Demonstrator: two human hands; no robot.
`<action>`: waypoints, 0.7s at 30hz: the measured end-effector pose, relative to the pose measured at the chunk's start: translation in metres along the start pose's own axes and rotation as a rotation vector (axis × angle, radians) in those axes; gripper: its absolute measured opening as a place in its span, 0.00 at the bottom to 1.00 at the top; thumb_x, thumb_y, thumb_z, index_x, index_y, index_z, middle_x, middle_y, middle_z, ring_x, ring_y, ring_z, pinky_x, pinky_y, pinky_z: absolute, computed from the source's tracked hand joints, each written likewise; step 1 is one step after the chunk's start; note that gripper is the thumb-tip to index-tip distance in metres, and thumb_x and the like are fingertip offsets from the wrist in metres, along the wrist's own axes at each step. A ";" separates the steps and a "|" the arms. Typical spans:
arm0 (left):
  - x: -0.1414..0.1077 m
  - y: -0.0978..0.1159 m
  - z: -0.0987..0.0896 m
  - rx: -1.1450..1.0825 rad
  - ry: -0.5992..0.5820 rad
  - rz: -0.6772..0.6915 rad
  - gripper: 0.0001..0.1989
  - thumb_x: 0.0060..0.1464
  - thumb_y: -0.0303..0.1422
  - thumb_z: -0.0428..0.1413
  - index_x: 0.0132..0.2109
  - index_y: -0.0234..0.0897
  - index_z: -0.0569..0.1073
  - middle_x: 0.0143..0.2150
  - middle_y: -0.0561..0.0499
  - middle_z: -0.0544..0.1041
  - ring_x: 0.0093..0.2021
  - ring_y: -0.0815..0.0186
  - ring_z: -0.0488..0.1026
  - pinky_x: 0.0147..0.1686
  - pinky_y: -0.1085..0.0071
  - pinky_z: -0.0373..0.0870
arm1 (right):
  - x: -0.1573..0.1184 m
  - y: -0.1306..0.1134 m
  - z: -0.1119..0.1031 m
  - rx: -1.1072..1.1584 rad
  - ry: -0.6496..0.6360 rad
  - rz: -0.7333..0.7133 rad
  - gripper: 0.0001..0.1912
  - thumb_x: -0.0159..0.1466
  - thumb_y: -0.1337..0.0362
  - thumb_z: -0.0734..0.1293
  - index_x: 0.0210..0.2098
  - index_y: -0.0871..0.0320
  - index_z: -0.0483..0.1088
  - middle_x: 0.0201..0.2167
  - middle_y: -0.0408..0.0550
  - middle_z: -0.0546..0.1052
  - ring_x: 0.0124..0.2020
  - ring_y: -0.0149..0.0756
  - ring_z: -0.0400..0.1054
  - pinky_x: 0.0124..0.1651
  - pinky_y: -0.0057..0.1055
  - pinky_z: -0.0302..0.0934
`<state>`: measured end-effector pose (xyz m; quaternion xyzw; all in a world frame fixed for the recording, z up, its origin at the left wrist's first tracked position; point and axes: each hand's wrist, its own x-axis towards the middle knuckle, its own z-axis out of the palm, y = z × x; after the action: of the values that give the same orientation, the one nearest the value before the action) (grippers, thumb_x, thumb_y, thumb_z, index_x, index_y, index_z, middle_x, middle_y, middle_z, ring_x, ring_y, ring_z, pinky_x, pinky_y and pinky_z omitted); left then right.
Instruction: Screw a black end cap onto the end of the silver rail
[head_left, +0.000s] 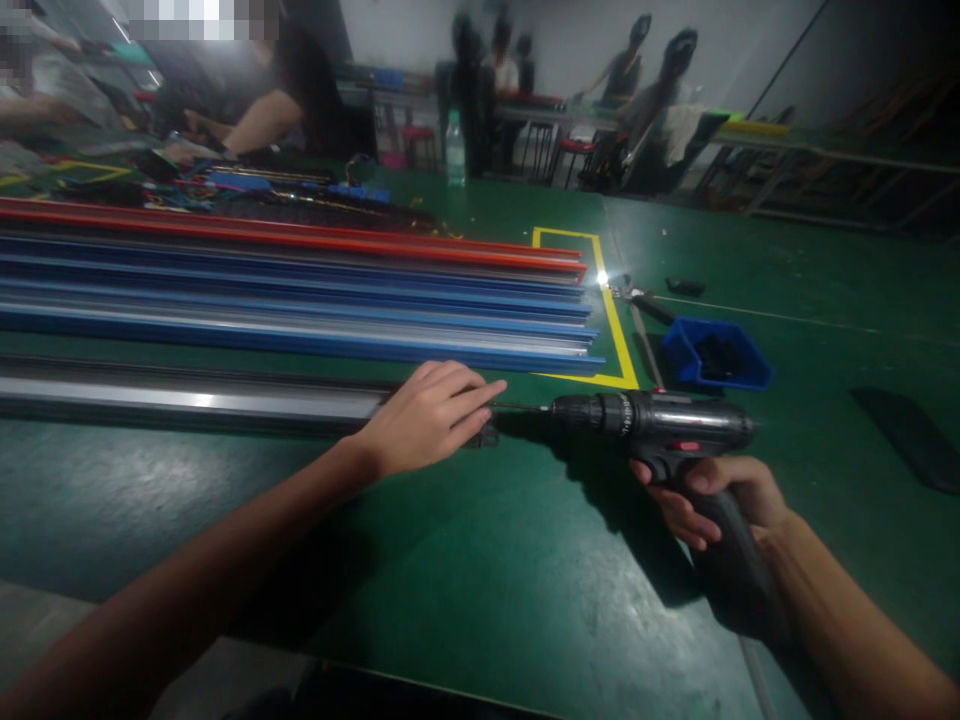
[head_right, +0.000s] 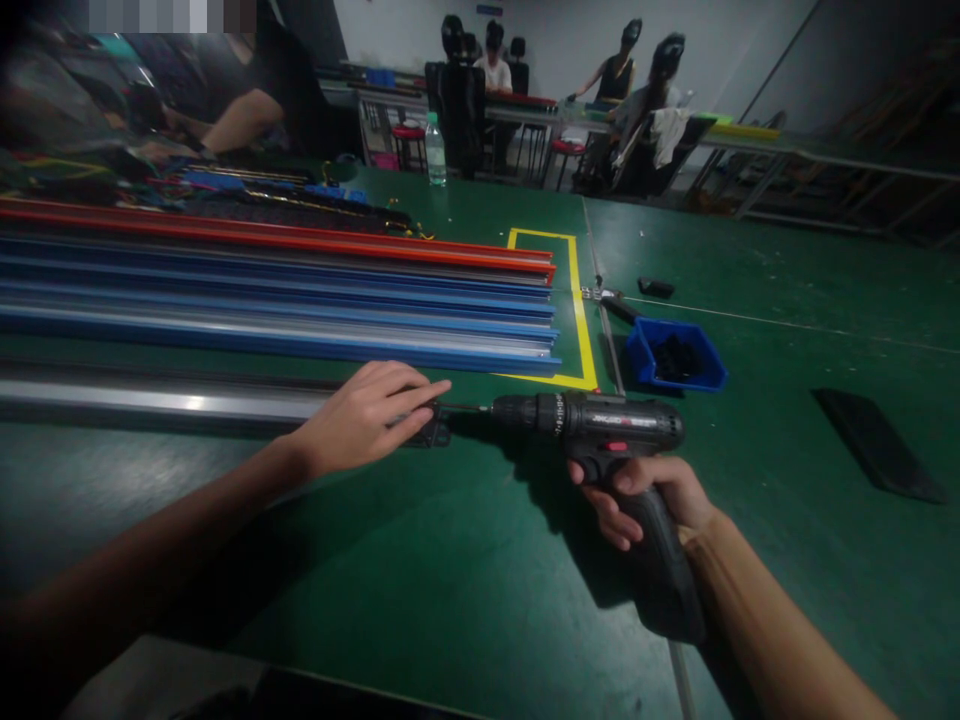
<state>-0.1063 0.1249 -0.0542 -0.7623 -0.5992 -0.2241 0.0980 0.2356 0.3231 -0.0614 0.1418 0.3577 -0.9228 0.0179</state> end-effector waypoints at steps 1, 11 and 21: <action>0.000 0.000 0.000 -0.005 0.010 -0.005 0.21 0.70 0.34 0.50 0.65 0.35 0.71 0.52 0.42 0.78 0.51 0.58 0.72 0.52 0.57 0.69 | 0.000 0.000 0.000 -0.002 0.005 -0.003 0.20 0.58 0.68 0.66 0.48 0.69 0.75 0.26 0.49 0.76 0.16 0.26 0.65 0.25 0.27 0.69; 0.001 0.003 -0.007 -0.054 -0.056 -0.164 0.38 0.61 0.49 0.58 0.71 0.32 0.62 0.63 0.36 0.73 0.62 0.49 0.69 0.61 0.50 0.66 | 0.001 -0.004 -0.010 -0.018 0.007 -0.037 0.21 0.58 0.68 0.65 0.49 0.71 0.75 0.27 0.50 0.76 0.16 0.27 0.64 0.25 0.28 0.69; 0.004 0.003 -0.009 -0.105 -0.192 -0.217 0.26 0.63 0.50 0.56 0.58 0.35 0.73 0.55 0.40 0.78 0.55 0.53 0.74 0.54 0.54 0.72 | 0.001 -0.013 -0.017 -0.014 0.054 -0.043 0.19 0.59 0.69 0.64 0.48 0.71 0.76 0.26 0.49 0.76 0.17 0.28 0.65 0.25 0.28 0.70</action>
<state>-0.1047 0.1237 -0.0440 -0.7150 -0.6722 -0.1905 -0.0244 0.2371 0.3446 -0.0650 0.1586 0.3676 -0.9163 -0.0106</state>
